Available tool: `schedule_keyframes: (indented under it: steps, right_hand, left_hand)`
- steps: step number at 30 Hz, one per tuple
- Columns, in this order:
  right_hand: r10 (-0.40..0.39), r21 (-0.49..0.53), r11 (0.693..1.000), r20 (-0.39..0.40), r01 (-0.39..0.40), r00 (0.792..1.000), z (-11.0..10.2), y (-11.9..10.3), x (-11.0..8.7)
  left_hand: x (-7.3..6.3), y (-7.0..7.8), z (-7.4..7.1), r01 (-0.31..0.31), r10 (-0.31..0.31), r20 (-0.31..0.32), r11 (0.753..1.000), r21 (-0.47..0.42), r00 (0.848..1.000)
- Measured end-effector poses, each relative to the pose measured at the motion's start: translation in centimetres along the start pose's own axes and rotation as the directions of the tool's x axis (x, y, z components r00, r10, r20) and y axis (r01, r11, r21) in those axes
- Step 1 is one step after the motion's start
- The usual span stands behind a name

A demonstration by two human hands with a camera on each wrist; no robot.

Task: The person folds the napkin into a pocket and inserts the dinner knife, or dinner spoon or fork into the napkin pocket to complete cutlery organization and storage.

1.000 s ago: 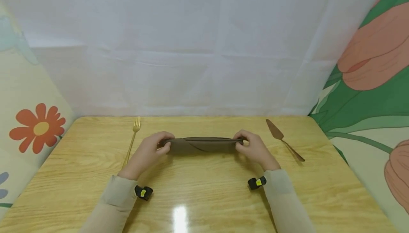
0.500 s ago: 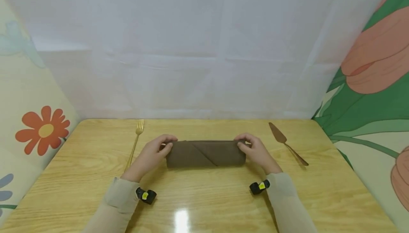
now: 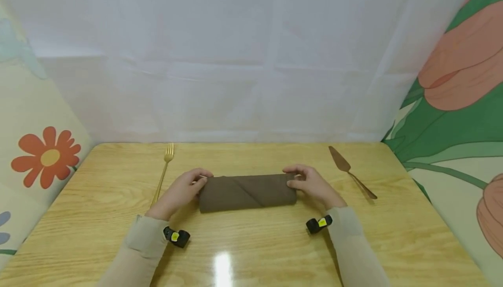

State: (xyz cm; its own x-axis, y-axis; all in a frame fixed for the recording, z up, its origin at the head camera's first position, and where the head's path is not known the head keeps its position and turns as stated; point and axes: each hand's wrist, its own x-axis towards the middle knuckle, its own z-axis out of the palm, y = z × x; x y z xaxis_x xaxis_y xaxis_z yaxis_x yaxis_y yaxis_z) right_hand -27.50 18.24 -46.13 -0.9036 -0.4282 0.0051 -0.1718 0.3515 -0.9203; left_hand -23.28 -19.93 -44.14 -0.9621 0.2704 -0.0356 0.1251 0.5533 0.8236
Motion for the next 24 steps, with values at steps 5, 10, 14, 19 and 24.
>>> schedule_keyframes:
  steps: [5, 10, 14, 19, 24]
  right_hand:
    - [0.105, 0.048, 0.993, 0.041, -0.107, 0.994, -0.2, 0.0, 0.0]
    - [0.157, 0.069, 0.985, -0.010, -0.156, 0.988, 0.1, 0.0, 0.3]
    - [0.172, 0.077, 0.983, -0.074, -0.166, 0.982, 0.3, 0.2, 0.5]
    - [0.179, 0.068, 0.983, -0.147, -0.171, 0.973, 0.7, 0.0, 0.5]
    - [0.160, 0.020, 0.987, -0.190, -0.160, 0.969, 1.1, -0.1, 0.5]
  left_hand:
    - [-0.2, 0.0, -0.1, 0.028, -0.028, 0.015, 0.999, 0.025, 0.999]
    - [-0.2, -0.2, -0.3, 0.002, -0.005, 0.031, 0.996, 0.091, 1.000]
    - [-0.3, -0.2, -0.4, 0.004, -0.013, 0.104, 0.996, 0.090, 0.994]
    - [-0.5, 0.1, -0.4, 0.021, -0.032, 0.131, 0.996, 0.086, 0.991]
    - [-0.5, 0.3, -0.2, -0.014, 0.005, 0.067, 0.990, 0.140, 0.998]
